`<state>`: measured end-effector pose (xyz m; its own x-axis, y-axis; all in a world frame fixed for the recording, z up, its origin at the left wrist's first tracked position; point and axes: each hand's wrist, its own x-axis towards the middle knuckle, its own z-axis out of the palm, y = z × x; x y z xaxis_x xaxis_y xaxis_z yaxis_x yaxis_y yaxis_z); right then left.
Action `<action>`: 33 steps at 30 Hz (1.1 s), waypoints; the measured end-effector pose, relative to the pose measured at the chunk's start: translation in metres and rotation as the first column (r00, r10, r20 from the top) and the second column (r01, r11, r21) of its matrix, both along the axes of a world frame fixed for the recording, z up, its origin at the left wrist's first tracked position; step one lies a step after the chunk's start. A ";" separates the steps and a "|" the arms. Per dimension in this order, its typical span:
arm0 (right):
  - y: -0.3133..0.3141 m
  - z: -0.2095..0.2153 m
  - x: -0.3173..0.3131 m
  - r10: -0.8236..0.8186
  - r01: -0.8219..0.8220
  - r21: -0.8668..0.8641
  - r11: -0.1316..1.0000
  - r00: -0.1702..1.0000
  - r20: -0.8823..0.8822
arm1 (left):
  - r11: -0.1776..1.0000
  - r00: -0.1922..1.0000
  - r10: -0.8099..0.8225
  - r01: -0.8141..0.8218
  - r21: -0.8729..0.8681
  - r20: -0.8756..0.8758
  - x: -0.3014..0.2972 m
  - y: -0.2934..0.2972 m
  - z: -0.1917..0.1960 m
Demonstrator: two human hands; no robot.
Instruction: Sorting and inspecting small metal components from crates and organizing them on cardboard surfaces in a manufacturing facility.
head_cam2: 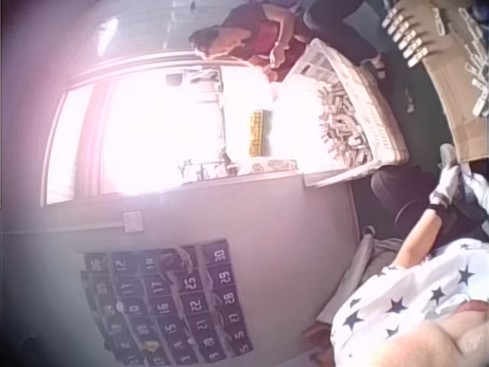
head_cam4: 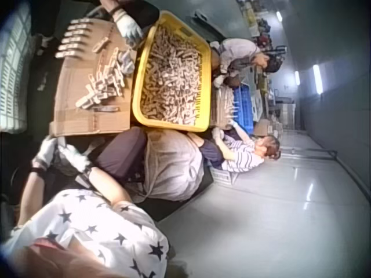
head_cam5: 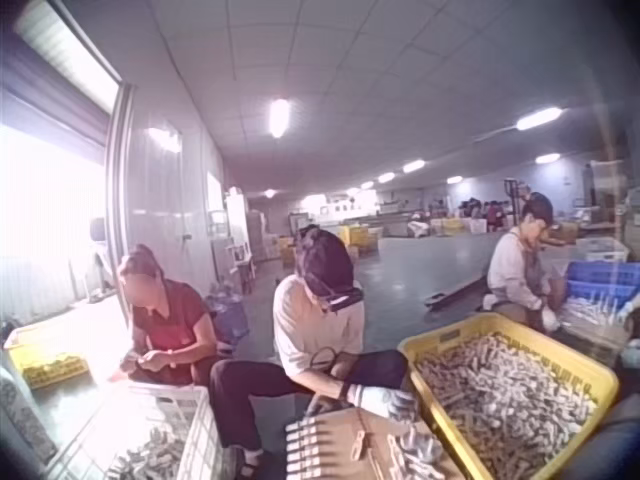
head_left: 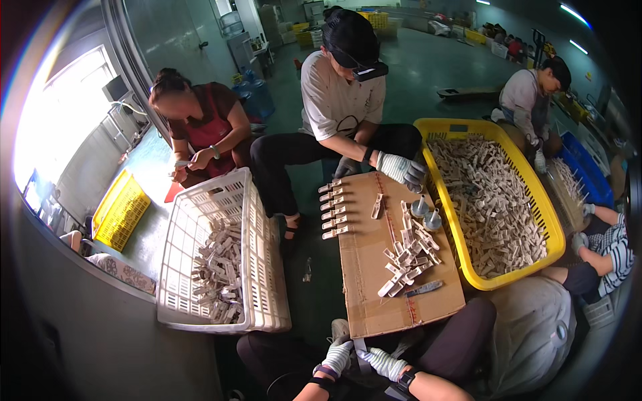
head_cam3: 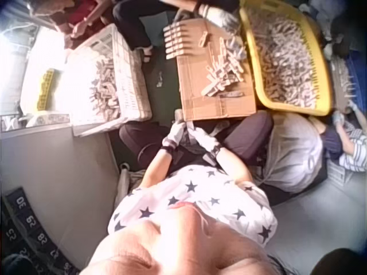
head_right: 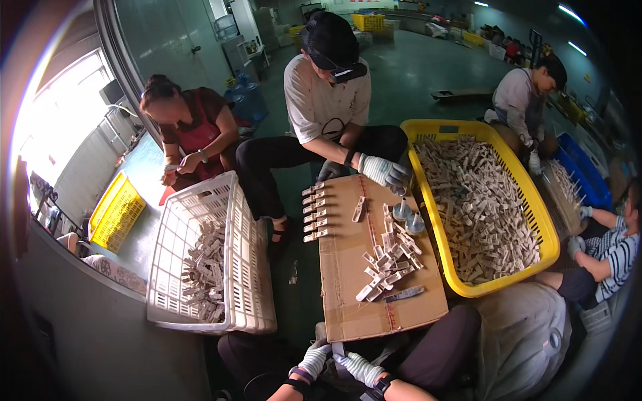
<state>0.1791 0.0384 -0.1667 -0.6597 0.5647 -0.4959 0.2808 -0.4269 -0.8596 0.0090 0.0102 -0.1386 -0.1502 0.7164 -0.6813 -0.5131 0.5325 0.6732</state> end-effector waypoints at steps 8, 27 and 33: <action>-0.004 -0.022 -0.002 -0.070 0.069 -0.020 0.997 0.994 -0.079 | 1.000 1.000 -0.009 0.009 0.015 -0.012 0.000 0.001 -0.006; 0.007 0.074 -0.014 0.001 -0.011 0.083 0.996 0.993 0.117 | 0.999 0.997 0.045 -0.043 0.032 -0.055 -0.007 -0.006 -0.043; 0.008 0.058 -0.009 0.045 -0.072 0.164 0.984 0.986 0.162 | 0.996 0.990 -0.014 0.026 0.085 -0.141 -0.005 -0.004 -0.053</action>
<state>0.1696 0.0466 -0.1091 -0.6158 0.6116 -0.4968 0.4380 -0.2584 -0.8610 0.0040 0.0063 -0.1917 -0.2251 0.7758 -0.5895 -0.4002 0.4780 0.7819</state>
